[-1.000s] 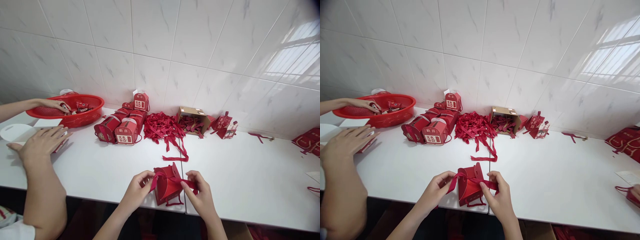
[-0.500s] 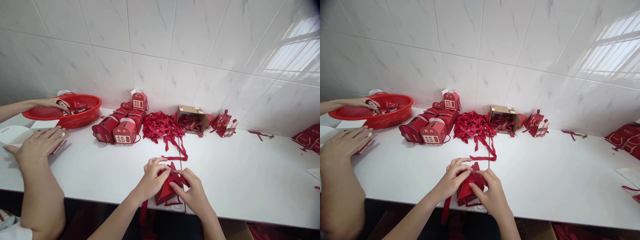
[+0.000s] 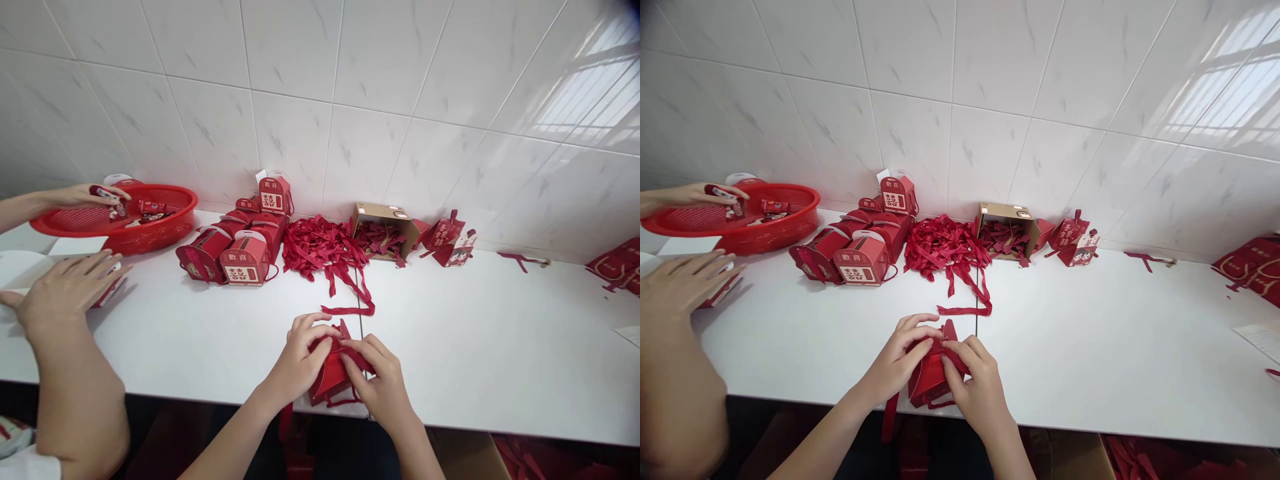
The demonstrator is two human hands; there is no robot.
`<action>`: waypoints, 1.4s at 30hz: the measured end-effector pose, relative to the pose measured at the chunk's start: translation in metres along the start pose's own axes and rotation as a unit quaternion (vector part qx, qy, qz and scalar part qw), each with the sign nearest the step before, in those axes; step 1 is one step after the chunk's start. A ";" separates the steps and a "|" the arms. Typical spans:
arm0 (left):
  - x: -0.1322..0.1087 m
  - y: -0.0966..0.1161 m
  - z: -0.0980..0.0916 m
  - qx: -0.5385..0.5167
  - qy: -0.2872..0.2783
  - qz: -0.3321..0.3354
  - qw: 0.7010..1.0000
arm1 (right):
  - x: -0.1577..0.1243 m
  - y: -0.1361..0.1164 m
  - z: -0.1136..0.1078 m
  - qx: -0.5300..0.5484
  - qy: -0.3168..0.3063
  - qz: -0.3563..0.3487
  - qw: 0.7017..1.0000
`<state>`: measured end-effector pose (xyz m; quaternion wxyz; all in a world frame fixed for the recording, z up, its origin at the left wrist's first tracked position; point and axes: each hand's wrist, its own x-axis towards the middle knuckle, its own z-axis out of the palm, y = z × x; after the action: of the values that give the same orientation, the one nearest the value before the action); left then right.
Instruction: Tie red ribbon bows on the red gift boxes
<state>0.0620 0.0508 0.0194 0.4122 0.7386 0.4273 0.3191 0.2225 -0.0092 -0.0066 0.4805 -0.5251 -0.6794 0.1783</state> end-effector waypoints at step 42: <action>-0.027 -0.005 -0.015 0.228 0.070 0.135 0.962 | 0.038 -0.023 -0.014 -0.049 -0.208 -0.103 0.971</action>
<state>0.0363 0.0335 0.0191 0.1549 0.8398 0.4132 0.3162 0.2226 0.0117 0.0344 0.3181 -0.4263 -0.8229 0.1998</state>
